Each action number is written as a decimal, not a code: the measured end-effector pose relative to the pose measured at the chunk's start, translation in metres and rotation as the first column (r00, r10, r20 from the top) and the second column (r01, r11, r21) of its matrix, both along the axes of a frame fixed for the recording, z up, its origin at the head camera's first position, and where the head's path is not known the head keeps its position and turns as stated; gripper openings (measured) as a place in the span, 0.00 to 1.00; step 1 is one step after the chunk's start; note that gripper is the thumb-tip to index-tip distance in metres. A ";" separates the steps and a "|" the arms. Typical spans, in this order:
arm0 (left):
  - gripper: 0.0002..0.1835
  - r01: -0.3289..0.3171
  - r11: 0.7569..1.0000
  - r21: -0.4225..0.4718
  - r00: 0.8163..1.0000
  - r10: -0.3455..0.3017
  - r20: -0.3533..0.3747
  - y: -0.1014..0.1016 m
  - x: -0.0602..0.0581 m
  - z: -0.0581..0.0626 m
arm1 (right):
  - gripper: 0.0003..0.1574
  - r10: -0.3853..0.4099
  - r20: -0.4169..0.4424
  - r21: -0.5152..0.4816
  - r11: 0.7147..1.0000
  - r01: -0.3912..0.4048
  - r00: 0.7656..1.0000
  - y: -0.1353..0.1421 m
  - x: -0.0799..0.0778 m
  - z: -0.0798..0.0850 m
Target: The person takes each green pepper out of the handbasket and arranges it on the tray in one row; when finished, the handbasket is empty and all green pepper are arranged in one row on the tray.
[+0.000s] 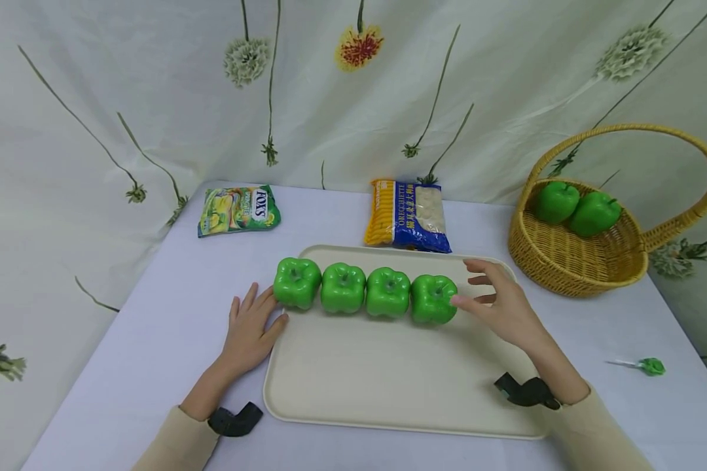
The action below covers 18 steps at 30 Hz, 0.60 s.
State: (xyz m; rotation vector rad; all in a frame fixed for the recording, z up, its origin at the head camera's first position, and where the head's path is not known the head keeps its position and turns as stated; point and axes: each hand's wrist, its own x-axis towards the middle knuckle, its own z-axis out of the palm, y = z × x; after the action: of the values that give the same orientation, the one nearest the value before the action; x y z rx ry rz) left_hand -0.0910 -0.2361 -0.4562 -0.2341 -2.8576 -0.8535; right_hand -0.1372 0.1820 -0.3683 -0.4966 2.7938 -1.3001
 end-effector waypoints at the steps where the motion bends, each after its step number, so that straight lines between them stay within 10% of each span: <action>1: 0.26 0.000 1.000 0.000 1.000 0.000 0.000 0.000 0.000 0.000 | 0.41 -0.012 -0.010 0.006 1.000 0.012 1.000 0.005 -0.002 0.002; 7: 0.26 0.004 1.000 -0.002 1.000 -0.004 0.007 0.001 -0.001 0.001 | 0.38 -0.163 -0.103 0.032 0.985 0.167 0.981 0.049 -0.016 0.010; 18: 0.26 0.008 1.000 0.013 1.000 -0.008 0.006 0.002 -0.001 0.003 | 0.45 -0.489 -0.064 0.048 0.869 0.492 0.870 0.119 -0.055 0.015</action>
State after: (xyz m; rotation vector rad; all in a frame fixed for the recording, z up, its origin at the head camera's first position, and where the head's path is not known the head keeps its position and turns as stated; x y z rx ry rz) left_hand -0.0916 -0.2338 -0.4529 -0.2417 -2.8579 -0.8762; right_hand -0.1919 0.3009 -0.3530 0.2153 3.1146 -1.2645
